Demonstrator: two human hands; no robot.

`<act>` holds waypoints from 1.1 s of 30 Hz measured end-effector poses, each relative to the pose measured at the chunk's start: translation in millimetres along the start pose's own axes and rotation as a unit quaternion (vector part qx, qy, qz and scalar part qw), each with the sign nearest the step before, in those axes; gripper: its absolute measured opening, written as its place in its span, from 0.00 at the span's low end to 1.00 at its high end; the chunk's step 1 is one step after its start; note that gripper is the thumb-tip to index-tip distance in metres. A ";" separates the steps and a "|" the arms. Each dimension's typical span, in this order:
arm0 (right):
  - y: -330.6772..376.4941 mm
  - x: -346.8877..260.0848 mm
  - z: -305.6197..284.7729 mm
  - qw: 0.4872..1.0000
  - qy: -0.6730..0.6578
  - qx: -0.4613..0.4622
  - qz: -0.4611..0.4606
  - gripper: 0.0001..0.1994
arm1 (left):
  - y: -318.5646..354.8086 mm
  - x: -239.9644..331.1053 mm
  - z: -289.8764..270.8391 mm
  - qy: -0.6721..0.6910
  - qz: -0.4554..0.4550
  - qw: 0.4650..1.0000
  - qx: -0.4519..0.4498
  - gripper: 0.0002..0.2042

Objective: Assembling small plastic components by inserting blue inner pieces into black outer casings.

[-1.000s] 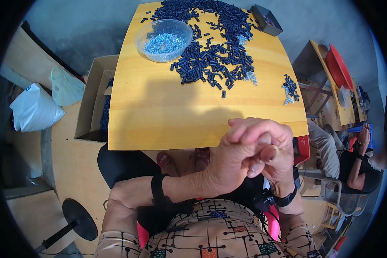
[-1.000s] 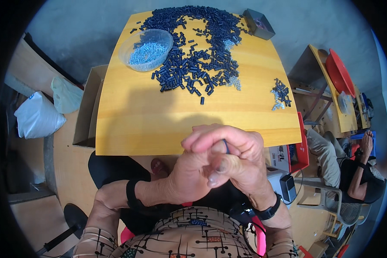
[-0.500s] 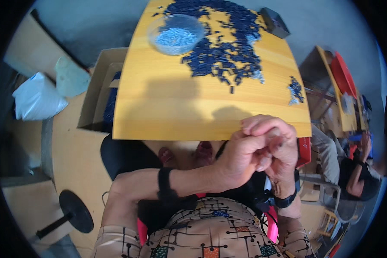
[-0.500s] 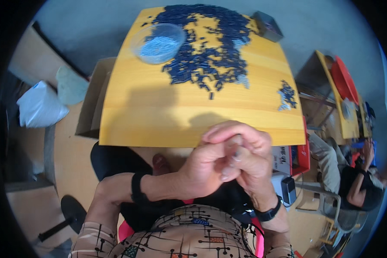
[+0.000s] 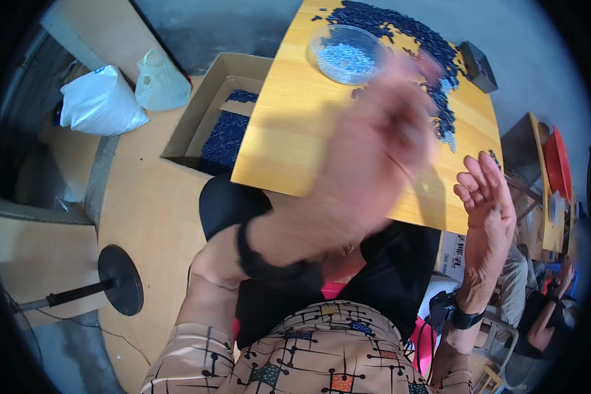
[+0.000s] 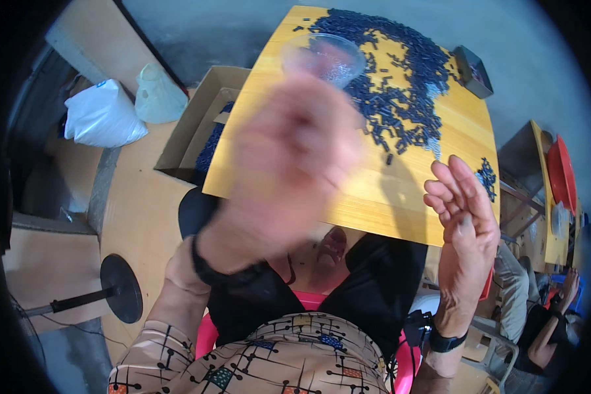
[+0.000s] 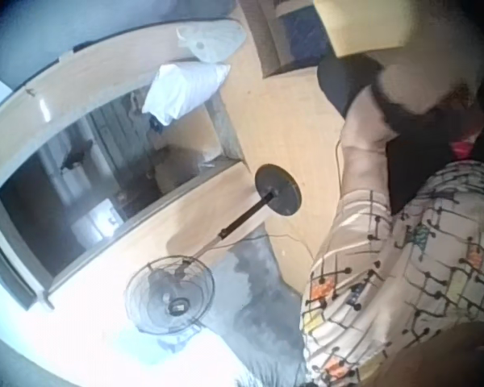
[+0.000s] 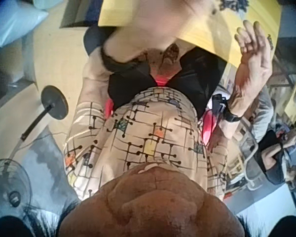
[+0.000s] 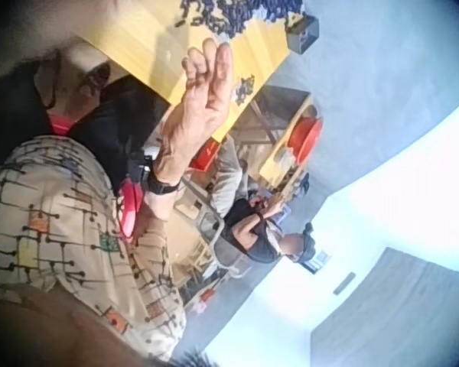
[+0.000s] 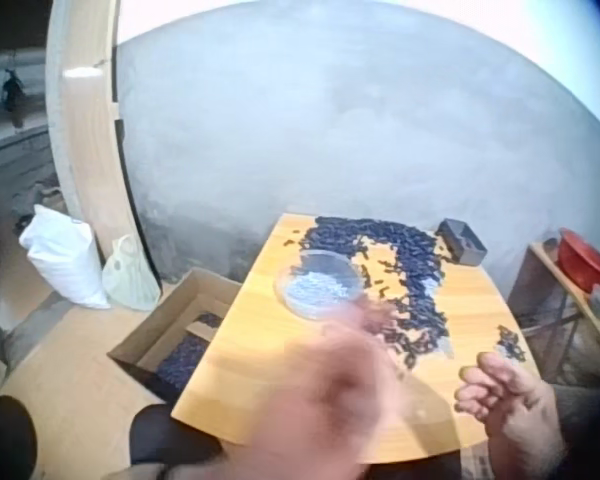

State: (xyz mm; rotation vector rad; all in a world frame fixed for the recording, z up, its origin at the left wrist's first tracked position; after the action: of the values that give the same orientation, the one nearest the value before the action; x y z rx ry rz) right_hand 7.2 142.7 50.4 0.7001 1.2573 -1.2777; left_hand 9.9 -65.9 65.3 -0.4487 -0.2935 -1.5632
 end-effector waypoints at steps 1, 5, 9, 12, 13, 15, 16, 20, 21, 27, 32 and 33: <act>1.3 -3.3 -10.9 1.000 0.008 0.015 0.019 0.35 | -5.7 29.0 -2.9 0.126 0.020 0.989 -0.074 0.12; 5.0 0.9 -30.6 0.994 0.062 0.071 0.058 0.23 | -7.9 103.7 -59.7 0.253 0.125 0.957 -0.067 0.08; -2.3 10.6 -47.4 0.987 0.102 0.077 0.094 0.19 | -6.7 158.3 -160.4 0.305 0.147 0.938 0.075 0.05; -14.5 15.2 -59.1 0.980 0.142 0.092 0.102 0.18 | -2.0 199.6 -262.3 0.343 0.195 0.896 0.205 0.05; -17.6 16.6 -65.6 0.976 0.164 0.094 0.110 0.18 | -2.8 202.7 -282.3 0.347 0.187 0.896 0.203 0.05; -22.9 28.1 -77.6 0.971 0.185 0.105 0.109 0.17 | 9.3 206.9 -310.2 0.430 0.206 0.832 0.284 0.08; -25.8 31.9 -85.3 0.968 0.212 0.094 0.100 0.17 | 10.9 204.9 -313.5 0.434 0.199 0.832 0.284 0.08; -40.0 47.3 -99.5 0.950 0.290 0.087 0.077 0.15 | 9.5 195.6 -301.1 0.399 0.148 0.870 0.251 0.12; -44.0 52.5 -103.7 0.942 0.316 0.082 0.076 0.14 | 5.9 190.7 -287.1 0.392 0.135 0.879 0.234 0.13; -67.4 67.5 -85.9 0.905 0.419 0.068 0.020 0.10 | 3.7 104.1 -87.2 0.215 -0.004 0.976 0.046 0.09; -78.4 82.4 -82.6 0.881 0.470 0.026 -0.052 0.08 | -0.7 25.3 -29.2 0.140 -0.119 0.983 0.009 0.08; -79.1 82.6 -83.5 0.881 0.470 0.028 -0.051 0.08 | -6.4 13.0 -29.0 0.071 -0.122 0.990 -0.007 0.09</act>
State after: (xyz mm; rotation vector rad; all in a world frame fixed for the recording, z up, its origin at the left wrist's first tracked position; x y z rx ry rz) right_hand -105.2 176.9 -28.5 1.4066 2.0534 -1.0641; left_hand 0.5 -90.3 46.0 -0.3199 -0.2342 -1.8286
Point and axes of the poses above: each hand's wrist, its own y-axis away from the middle knuckle, its own z-axis out of the palm, x = y × z, the point moved 1 cm from there along -y, towards the middle knuckle, and after that the axes turned 10 degrees about -y, right-handed, at the moved point
